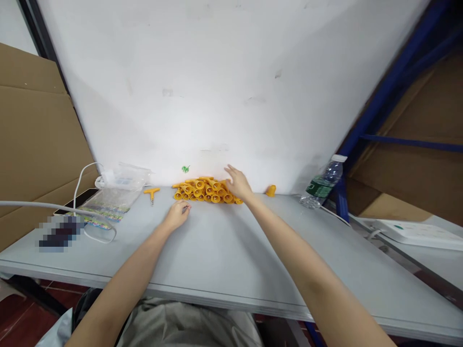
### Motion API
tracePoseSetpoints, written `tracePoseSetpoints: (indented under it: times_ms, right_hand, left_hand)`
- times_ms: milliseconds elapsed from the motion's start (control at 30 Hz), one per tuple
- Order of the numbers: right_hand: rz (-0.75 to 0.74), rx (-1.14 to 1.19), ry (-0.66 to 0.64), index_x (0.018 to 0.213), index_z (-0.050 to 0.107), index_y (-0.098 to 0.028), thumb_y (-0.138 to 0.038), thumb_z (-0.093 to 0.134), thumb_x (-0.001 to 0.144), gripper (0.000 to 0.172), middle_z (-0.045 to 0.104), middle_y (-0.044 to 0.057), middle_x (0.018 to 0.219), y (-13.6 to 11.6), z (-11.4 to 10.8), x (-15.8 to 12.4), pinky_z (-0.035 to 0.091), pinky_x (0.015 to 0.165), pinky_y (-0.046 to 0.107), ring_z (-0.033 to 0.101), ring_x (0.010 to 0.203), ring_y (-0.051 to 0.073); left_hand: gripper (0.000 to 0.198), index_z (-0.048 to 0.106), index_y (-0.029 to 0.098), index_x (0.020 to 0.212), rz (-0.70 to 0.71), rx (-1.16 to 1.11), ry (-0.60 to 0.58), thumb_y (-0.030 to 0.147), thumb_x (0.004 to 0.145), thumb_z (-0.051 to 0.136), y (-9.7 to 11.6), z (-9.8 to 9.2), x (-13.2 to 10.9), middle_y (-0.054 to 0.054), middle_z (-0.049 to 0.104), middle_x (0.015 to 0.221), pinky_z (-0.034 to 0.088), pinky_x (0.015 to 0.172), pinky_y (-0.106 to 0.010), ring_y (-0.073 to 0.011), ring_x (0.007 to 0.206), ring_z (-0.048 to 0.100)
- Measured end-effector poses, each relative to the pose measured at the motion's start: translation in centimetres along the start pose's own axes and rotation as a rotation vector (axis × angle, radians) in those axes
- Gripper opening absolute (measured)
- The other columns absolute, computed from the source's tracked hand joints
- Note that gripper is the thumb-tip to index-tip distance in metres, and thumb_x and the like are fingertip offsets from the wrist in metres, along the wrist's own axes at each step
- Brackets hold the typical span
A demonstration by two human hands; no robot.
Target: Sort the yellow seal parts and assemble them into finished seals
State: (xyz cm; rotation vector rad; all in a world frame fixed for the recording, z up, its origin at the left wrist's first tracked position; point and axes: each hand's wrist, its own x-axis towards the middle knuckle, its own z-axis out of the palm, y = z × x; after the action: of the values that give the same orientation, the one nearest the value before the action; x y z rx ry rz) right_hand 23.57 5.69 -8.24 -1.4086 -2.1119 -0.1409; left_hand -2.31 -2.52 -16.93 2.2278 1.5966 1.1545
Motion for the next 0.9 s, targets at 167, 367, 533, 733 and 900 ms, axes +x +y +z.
tracePoseSetpoints:
  times_ms: [167,367,533,733,900]
  right_hand:
    - [0.456,-0.042,0.082,0.136,0.053,-0.008,-0.017,0.043,0.087,0.051,0.043,0.021,0.149,8.5,-0.4,-2.7,0.034,0.112,0.051,0.042,0.136,0.032]
    - [0.790,-0.089,-0.028,0.142,0.049,-0.019,-0.031,0.043,0.090,0.054,0.039,0.021,0.150,14.2,1.4,-5.7,0.029,0.106,0.067,0.030,0.141,0.039]
    - [0.826,-0.100,-0.138,0.144,0.047,-0.026,-0.042,0.034,0.094,0.054,0.029,0.016,0.157,16.1,2.4,-5.6,0.019,0.109,0.071,0.017,0.147,0.038]
    - [0.827,-0.084,-0.199,0.145,0.048,-0.027,-0.045,0.031,0.096,0.055,0.028,0.017,0.158,17.4,2.9,-4.7,0.016,0.107,0.073,0.016,0.147,0.041]
    - [0.816,-0.066,-0.206,0.141,0.052,-0.029,-0.044,0.033,0.095,0.052,0.036,0.016,0.154,18.1,3.4,-4.7,0.017,0.104,0.076,0.024,0.143,0.042]
  left_hand:
    - [0.018,0.067,0.018,0.080,0.004,-0.013,-0.017,0.014,0.084,0.050,0.2,0.0,0.0,-0.005,0.069,0.089,0.051,0.085,-0.033,-0.0183,0.088,0.063]
    - [0.017,0.066,0.018,0.078,0.035,-0.019,-0.017,0.013,0.085,0.050,0.2,0.2,0.0,-0.005,0.068,0.087,0.051,0.084,-0.032,-0.0175,0.087,0.063]
    - [0.017,0.066,0.018,0.079,0.048,-0.029,-0.028,0.014,0.084,0.051,0.5,0.2,-0.1,-0.005,0.069,0.088,0.051,0.083,-0.032,-0.0169,0.086,0.063]
    - [0.017,0.068,0.019,0.081,0.030,-0.036,-0.041,0.018,0.086,0.051,0.9,0.2,-0.3,-0.006,0.069,0.090,0.052,0.084,-0.032,-0.0178,0.087,0.064]
    - [0.017,0.068,0.019,0.082,0.022,-0.038,-0.062,0.018,0.085,0.052,1.1,0.2,-0.3,-0.006,0.070,0.091,0.052,0.084,-0.032,-0.0177,0.087,0.064]
